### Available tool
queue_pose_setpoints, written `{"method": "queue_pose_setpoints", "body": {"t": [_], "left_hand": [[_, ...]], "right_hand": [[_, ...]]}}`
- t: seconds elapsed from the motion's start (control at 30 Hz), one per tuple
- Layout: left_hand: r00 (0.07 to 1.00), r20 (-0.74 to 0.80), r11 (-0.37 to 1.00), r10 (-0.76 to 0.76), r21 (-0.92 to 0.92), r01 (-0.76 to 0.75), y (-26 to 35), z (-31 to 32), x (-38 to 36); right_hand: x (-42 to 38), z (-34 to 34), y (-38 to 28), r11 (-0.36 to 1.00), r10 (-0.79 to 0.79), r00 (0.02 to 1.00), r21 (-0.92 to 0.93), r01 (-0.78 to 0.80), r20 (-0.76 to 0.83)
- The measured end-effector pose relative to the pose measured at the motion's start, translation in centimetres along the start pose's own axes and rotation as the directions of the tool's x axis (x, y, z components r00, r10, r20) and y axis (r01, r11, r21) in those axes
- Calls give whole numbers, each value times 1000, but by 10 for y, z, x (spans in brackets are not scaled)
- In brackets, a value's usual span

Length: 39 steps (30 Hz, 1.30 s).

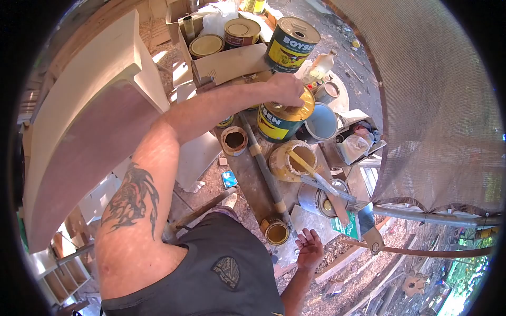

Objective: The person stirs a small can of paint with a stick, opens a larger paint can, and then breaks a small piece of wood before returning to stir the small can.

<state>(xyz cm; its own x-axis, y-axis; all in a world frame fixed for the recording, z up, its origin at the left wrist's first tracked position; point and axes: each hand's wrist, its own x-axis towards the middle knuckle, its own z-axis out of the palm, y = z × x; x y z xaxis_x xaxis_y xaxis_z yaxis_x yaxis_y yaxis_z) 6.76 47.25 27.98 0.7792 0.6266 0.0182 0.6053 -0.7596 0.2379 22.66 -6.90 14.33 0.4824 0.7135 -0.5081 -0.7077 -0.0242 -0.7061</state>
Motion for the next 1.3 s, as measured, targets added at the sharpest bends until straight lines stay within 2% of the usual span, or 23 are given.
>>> {"method": "queue_pose_setpoints", "body": {"t": [0.23, 0.43, 0.6, 0.73, 0.83, 0.87, 0.97, 1.0, 1.1, 1.23, 1.27, 1.3], "left_hand": [[999, 39, 1000, -1, 5, 1, -11, 45, -2], [987, 125, 995, -102, -6, 104, -11, 82, -8], [992, 108, 998, -64, 11, 63, -16, 124, 0], [1000, 12, 999, -10, -30, 10, -13, 145, -3], [972, -235, 992, -2, -120, -27, -16, 144, -20], [911, -412, 977, -26, -205, -65, -18, 139, -28], [770, -564, 917, -298, -392, 68, -40, 101, -43], [751, -550, 904, -365, -401, 146, -65, 105, -39], [711, -512, 876, -482, -287, 387, -112, 103, -46], [739, -379, 830, -556, -293, 474, -127, 105, -43], [737, -392, 835, -550, -249, 491, -134, 112, -36], [736, -394, 833, -551, -213, 510, -135, 122, -32]], "right_hand": [[0, 4, 4, 1000, -2, 1000, 11, 2, 11], [-3, 12, 8, 1000, 3, 999, -4, -3, -46], [-2, 12, 12, 1000, -3, 999, -3, 3, -51], [2, 17, 11, 1000, 10, 997, -25, -12, -72], [6, 22, 12, 1000, -11, 998, -15, 10, -55], [7, 22, 12, 1000, -11, 999, -10, 11, -48], [8, 22, 13, 999, -34, 998, -23, 33, -44], [11, 20, 15, 999, -29, 998, -21, 28, -54], [20, 13, 20, 1000, -8, 999, -18, 7, -34], [38, 15, 28, 998, 44, 999, 34, -45, 20], [44, 18, 28, 997, 54, 995, 53, -59, 86], [45, 21, 28, 999, 46, 997, 0, -46, 63]]}}
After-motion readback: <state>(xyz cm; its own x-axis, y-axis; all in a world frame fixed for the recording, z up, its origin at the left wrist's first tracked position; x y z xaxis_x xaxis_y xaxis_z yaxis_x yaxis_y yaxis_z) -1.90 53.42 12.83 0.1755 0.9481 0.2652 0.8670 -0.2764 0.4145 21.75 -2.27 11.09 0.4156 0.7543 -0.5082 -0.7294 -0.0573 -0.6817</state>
